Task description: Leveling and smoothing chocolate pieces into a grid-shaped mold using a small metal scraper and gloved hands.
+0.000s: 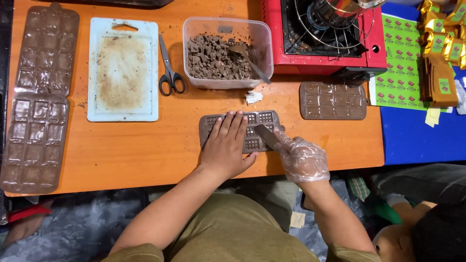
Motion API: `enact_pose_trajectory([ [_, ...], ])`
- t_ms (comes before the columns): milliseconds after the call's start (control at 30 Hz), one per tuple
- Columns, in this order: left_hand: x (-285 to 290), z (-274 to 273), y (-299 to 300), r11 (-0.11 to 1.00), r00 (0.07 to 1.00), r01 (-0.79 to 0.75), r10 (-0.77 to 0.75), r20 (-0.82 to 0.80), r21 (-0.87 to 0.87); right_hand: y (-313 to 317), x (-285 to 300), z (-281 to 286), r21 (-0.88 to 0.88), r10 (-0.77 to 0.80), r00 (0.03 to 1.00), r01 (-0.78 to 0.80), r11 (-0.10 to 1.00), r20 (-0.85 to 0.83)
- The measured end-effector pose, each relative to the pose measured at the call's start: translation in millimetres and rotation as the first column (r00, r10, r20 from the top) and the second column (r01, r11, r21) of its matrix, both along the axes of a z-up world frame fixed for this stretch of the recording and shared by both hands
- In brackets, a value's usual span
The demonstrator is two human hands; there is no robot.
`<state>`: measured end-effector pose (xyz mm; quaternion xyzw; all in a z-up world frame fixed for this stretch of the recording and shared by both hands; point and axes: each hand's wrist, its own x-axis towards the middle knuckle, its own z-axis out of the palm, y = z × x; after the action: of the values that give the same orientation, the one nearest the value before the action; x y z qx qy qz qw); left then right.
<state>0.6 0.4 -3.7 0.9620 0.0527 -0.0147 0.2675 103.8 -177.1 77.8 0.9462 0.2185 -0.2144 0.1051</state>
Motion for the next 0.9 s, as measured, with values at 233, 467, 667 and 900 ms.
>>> enact_pose_trajectory([
  [233, -1.1, -5.5, -1.4, 1.0, 0.999, -0.011, 0.01, 0.034, 0.027, -16.2, -6.5, -22.6, 0.041, -0.005, 1.0, 0.003, 0.999, 0.028],
  [467, -1.5, -8.0, -2.2, 1.0, 0.999, -0.008, 0.007, 0.038, 0.017, -24.0, -17.1, -39.7, 0.099, 0.003, 0.999, -0.008, 0.995, 0.049],
  [667, -1.8, -7.0, -2.7, 0.999, 0.999, -0.014, 0.013, 0.037, 0.029, -23.8, -21.2, -46.2, 0.137, -0.009, 0.996, -0.003, 0.991, 0.085],
  [900, -1.3, -2.9, -2.2, 1.0, 1.0, -0.012, 0.012, 0.009, 0.026, -15.6, -13.8, -34.3, 0.188, -0.049, 0.999, 0.045, 0.981, 0.018],
])
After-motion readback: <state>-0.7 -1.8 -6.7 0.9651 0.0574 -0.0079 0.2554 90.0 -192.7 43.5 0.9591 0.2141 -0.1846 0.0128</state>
